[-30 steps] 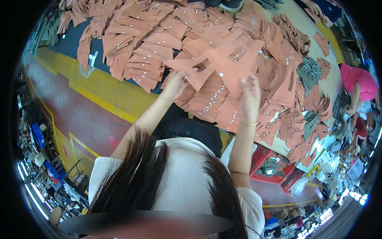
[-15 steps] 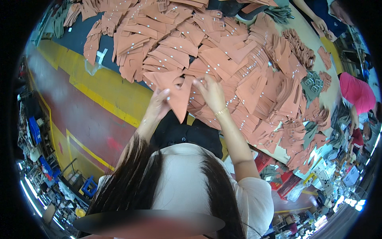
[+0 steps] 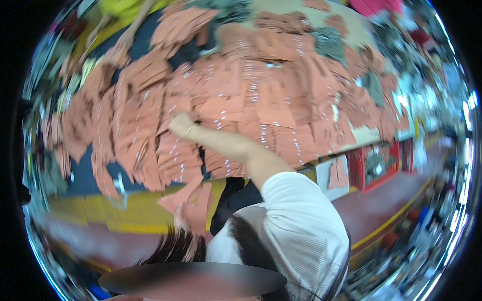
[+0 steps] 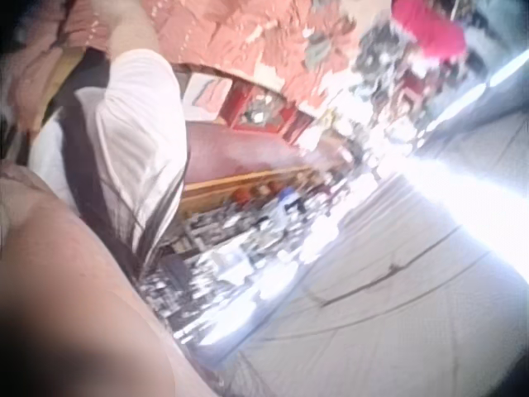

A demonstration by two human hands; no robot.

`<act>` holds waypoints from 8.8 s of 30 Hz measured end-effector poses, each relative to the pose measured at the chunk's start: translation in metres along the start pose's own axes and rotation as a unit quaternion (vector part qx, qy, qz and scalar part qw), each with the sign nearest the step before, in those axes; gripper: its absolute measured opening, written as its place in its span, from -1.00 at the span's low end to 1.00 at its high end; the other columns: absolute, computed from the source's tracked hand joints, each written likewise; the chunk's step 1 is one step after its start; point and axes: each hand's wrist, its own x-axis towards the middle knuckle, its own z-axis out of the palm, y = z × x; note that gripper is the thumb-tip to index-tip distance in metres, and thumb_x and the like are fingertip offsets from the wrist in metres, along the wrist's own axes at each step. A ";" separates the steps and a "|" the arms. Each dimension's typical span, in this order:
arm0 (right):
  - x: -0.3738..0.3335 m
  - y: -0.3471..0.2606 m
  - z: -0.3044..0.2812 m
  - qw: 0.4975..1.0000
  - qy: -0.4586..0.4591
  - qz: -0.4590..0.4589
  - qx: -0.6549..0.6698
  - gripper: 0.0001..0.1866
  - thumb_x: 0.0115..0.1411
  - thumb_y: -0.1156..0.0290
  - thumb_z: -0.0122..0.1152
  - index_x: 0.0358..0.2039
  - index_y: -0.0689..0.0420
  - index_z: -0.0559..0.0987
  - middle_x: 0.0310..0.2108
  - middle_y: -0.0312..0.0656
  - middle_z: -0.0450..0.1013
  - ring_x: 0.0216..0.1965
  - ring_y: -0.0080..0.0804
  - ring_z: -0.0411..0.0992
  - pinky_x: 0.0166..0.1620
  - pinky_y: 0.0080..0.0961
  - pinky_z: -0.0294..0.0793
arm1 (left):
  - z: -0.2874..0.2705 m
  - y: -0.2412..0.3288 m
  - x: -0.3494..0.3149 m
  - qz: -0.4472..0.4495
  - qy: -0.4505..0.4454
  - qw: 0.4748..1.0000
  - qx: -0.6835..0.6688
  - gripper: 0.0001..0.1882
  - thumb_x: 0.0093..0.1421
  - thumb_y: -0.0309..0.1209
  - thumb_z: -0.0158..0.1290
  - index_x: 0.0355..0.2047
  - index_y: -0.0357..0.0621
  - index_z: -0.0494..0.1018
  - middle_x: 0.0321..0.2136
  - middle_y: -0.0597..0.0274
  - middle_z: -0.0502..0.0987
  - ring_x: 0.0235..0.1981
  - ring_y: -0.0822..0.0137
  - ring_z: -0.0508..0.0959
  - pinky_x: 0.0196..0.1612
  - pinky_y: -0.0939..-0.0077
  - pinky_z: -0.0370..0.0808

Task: The person repeatedly picks up small salmon-colored fabric pieces from a large pile on a table, briefly separates or aligns them, and places them into a smaller stack. The person occasionally pauses to adjust the pile or touch their arm. Other workers are visible in the background.

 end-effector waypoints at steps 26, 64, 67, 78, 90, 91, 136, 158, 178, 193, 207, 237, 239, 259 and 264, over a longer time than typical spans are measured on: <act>-0.278 0.070 -0.296 0.924 0.215 0.316 0.034 -0.86 -0.10 0.41 0.14 -0.46 0.11 0.50 -0.39 -0.26 0.42 -0.31 -0.34 0.40 -0.23 -0.42 0.41 | 0.353 -0.023 0.012 -0.087 -0.411 0.905 0.065 -0.61 0.34 -0.12 -0.14 -0.19 -0.25 0.41 -0.27 0.19 0.48 -0.18 0.36 0.48 -0.04 0.37 0.44; -0.658 0.068 -0.332 0.473 -0.081 0.846 0.234 -0.71 -0.04 0.32 0.29 -0.35 0.17 0.45 -0.38 0.05 0.49 -0.27 0.02 0.46 -0.23 -0.14 0.40 | 0.659 -0.334 0.061 -0.342 -0.358 0.869 -0.023 -0.70 0.23 -0.48 0.02 -0.02 -0.15 0.33 -0.02 0.13 0.42 0.05 0.22 0.39 0.16 0.11 0.34; -0.665 0.060 -0.313 0.459 -0.067 0.853 0.238 -0.72 -0.03 0.36 0.27 -0.30 0.15 0.45 -0.39 0.03 0.50 -0.27 -0.01 0.47 -0.20 -0.19 0.43 | 0.659 -0.334 0.061 -0.290 -0.368 0.882 0.057 -0.69 0.24 -0.38 0.03 -0.04 -0.22 0.34 -0.05 0.05 0.44 0.01 0.18 0.44 0.08 0.14 0.45; -0.752 0.108 -0.193 0.327 0.290 0.870 0.228 -0.57 0.13 0.37 0.21 0.00 0.24 0.40 -0.10 -0.03 0.45 -0.11 -0.25 0.44 -0.03 -0.42 0.42 | 0.650 -0.304 0.045 -0.224 -0.431 0.725 0.489 -0.25 0.24 0.23 -0.26 -0.31 -0.38 0.44 -0.43 -0.06 0.59 -0.53 0.23 0.61 -0.49 0.44 0.58; -0.531 0.235 -0.273 0.660 0.327 0.646 0.199 -0.75 0.19 0.42 0.14 -0.13 0.24 0.50 -0.17 -0.14 0.44 -0.18 -0.42 0.41 -0.16 -0.54 0.41 | 0.396 -0.158 0.043 -0.256 -0.419 0.678 0.548 -0.52 0.25 -0.05 -0.06 -0.54 -0.26 0.46 -0.71 0.02 0.53 -0.78 0.32 0.52 -0.78 0.57 0.38; -0.498 0.240 -0.276 0.713 0.317 0.597 0.186 -0.78 0.20 0.43 0.12 -0.15 0.21 0.51 -0.20 -0.18 0.46 -0.23 -0.45 0.41 -0.19 -0.56 0.41 | 0.371 -0.144 0.048 -0.257 -0.398 0.692 0.545 -0.52 0.25 -0.05 -0.05 -0.54 -0.26 0.45 -0.72 0.03 0.53 -0.77 0.32 0.52 -0.78 0.56 0.39; -0.290 0.192 -0.146 0.887 -0.030 0.443 0.125 -0.61 0.04 0.31 0.29 -0.24 0.25 0.36 -0.25 0.13 0.44 -0.15 0.17 0.37 -0.11 -0.08 0.37 | 0.263 -0.011 0.168 -0.115 -0.135 0.968 -0.175 -0.79 0.28 -0.30 -0.09 -0.17 -0.13 0.38 -0.21 0.13 0.55 -0.49 0.41 0.52 -0.46 0.64 0.45; -0.175 0.114 -0.285 0.537 0.072 0.366 0.757 -0.80 0.28 0.46 -0.03 -0.09 0.18 0.34 -0.22 -0.17 0.47 -0.31 -0.35 0.51 -0.28 -0.51 0.52 | 0.265 0.009 0.078 0.147 -0.163 0.949 -0.227 -0.64 0.13 -0.56 -0.09 -0.03 -0.32 0.26 -0.16 0.08 0.48 -0.15 0.28 0.52 -0.06 0.39 0.47; -0.152 0.049 -0.184 0.903 -0.268 0.216 0.257 -0.67 0.20 0.18 0.15 -0.45 0.24 0.51 -0.66 -0.13 0.43 -0.59 -0.37 0.45 -0.46 -0.43 0.42 | 0.105 -0.011 -0.016 0.144 -0.058 0.988 -0.024 -0.48 0.11 -0.46 -0.03 0.07 -0.22 0.09 -0.34 0.24 0.32 -0.26 0.45 0.37 -0.02 0.53 0.30; -0.102 -0.030 -0.126 0.949 -0.229 0.010 0.214 -0.77 0.12 0.32 0.17 -0.26 0.18 0.56 -0.33 -0.08 0.41 -0.26 -0.15 0.42 -0.18 -0.30 0.40 | 0.049 -0.037 -0.045 -0.002 0.021 0.990 -0.142 -0.43 -0.06 -0.65 -0.15 0.06 -0.23 0.15 -0.20 0.17 0.40 -0.14 0.34 0.42 0.02 0.49 0.34; -0.111 -0.046 -0.117 0.942 -0.247 -0.016 0.227 -0.74 0.09 0.37 0.19 -0.20 0.18 0.55 -0.31 -0.05 0.41 -0.20 -0.08 0.39 -0.09 -0.27 0.38 | 0.038 -0.040 -0.052 -0.006 0.083 0.985 -0.152 -0.45 0.08 -0.41 -0.20 0.13 -0.20 0.16 -0.37 0.21 0.45 -0.13 0.31 0.41 0.13 0.45 0.21; -0.114 -0.047 -0.130 0.900 -0.384 0.058 0.200 -0.27 0.15 0.21 0.13 0.28 0.11 0.10 -0.37 0.05 0.53 -0.28 0.07 0.48 -0.17 -0.12 0.43 | 0.028 -0.077 -0.029 -0.022 0.019 0.986 -0.163 -0.63 0.25 -0.22 -0.22 -0.51 -0.22 0.42 -0.50 0.15 0.49 -0.38 0.30 0.48 -0.13 0.47 0.39; -0.112 -0.047 -0.132 0.898 -0.386 0.068 0.201 -0.35 0.16 0.21 0.12 0.23 0.12 0.20 -0.40 0.04 0.53 -0.32 0.05 0.49 -0.20 -0.13 0.43 | 0.027 -0.081 -0.025 -0.006 0.017 0.984 -0.178 -0.62 0.25 -0.22 -0.22 -0.52 -0.23 0.42 -0.50 0.13 0.50 -0.38 0.28 0.48 -0.13 0.45 0.39; -0.085 -0.041 -0.089 0.975 -0.101 0.062 0.189 -0.72 0.09 0.29 0.20 -0.18 0.09 0.55 -0.29 -0.12 0.43 -0.25 -0.11 0.41 -0.16 -0.29 0.40 | 0.038 -0.052 -0.033 -0.084 0.089 0.978 -0.170 -0.64 0.23 -0.24 -0.18 -0.58 -0.23 0.37 -0.48 0.03 0.47 -0.38 0.22 0.48 -0.17 0.45 0.41; -0.071 -0.030 -0.084 0.987 -0.086 0.030 0.130 -0.67 -0.02 0.22 0.33 -0.24 0.05 0.55 -0.22 -0.19 0.36 -0.20 -0.15 0.32 -0.09 -0.31 0.35 | 0.039 -0.049 -0.033 -0.095 0.100 0.978 -0.158 -0.63 0.23 -0.25 -0.19 -0.61 -0.25 0.35 -0.47 0.01 0.46 -0.37 0.20 0.47 -0.19 0.43 0.42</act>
